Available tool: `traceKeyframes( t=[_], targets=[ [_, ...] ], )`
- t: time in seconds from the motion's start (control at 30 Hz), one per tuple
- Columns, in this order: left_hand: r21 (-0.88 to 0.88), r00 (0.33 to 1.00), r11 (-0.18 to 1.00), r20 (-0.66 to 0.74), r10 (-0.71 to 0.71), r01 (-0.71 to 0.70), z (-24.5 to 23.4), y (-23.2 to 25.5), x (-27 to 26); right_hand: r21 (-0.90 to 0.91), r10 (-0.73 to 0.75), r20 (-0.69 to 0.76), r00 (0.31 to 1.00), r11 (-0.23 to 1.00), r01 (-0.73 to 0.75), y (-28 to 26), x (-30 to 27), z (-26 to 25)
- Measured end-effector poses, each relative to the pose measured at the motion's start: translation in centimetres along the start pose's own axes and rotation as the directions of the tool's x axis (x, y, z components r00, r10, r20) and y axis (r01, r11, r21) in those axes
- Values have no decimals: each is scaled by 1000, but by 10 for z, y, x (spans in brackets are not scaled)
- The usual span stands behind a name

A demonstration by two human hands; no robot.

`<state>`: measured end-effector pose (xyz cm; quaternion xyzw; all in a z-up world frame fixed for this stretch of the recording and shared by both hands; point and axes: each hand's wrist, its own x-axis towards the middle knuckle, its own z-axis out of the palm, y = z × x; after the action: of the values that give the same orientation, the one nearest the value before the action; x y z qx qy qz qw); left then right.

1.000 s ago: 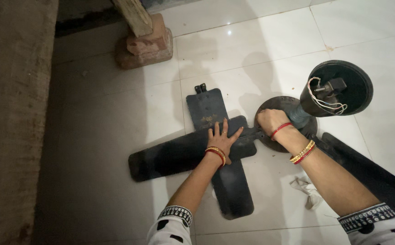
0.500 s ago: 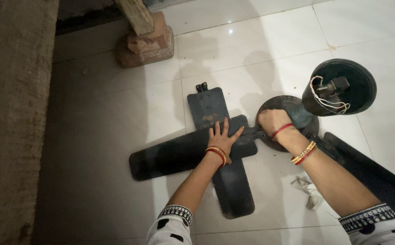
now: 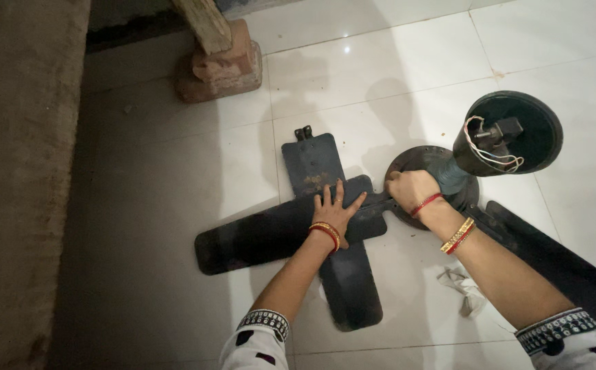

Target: The person attaches the blades of a ceiling fan to the motor housing using a screwdriver. They position each blade, insert screws, and tighten them to secure the blades to the fan hub.

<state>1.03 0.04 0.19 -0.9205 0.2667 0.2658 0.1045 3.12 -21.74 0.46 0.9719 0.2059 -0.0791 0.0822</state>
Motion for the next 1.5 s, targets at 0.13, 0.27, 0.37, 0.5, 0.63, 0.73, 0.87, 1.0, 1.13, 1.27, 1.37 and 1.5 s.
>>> traceKeyframes(
  t=[0.13,0.27,0.37,0.5,0.63,0.73,0.87,1.0,1.13,1.27,1.37,1.5],
  targets=[
    [-8,1000,1000,-30,1,-1,1,1,-1,-7,-27,-44,999,1000,26,2,-1,5],
    [-13,999,1000,-31,-3,3,3,2,-2,-50,-48,-50,998,998,46,4,1,14],
    [2,1000,1000,-16,-1,1,3,2,0,-128,-50,7,999,990,50,2,5,20],
    [9,999,1000,-34,5,-5,5,2,-1,-150,-61,28,998,987,65,0,9,24],
    [16,1000,1000,-23,2,-1,6,3,0,-210,-74,103,992,973,95,0,11,25],
    [10,1000,1000,-25,-2,2,7,3,0,-233,-86,114,990,966,111,0,13,26],
    [0,998,1000,-66,-1,1,9,3,-1,-253,-81,131,988,961,112,1,16,31],
    [-11,999,1000,-36,-9,9,8,4,0,-240,-64,110,992,967,89,3,20,33],
    [-6,1000,1000,-21,-14,14,5,5,0,-240,-59,118,991,967,86,0,17,20],
    [-11,999,1000,-39,-13,13,6,5,-2,-122,0,178,984,992,22,-7,14,-6],
    [-3,1000,1000,-16,-10,10,4,5,-2,178,81,164,983,978,-110,-4,5,-22],
    [-8,1000,1000,8,-13,13,1,6,-3,435,-31,-48,998,899,49,7,-8,-25]
  ],
)
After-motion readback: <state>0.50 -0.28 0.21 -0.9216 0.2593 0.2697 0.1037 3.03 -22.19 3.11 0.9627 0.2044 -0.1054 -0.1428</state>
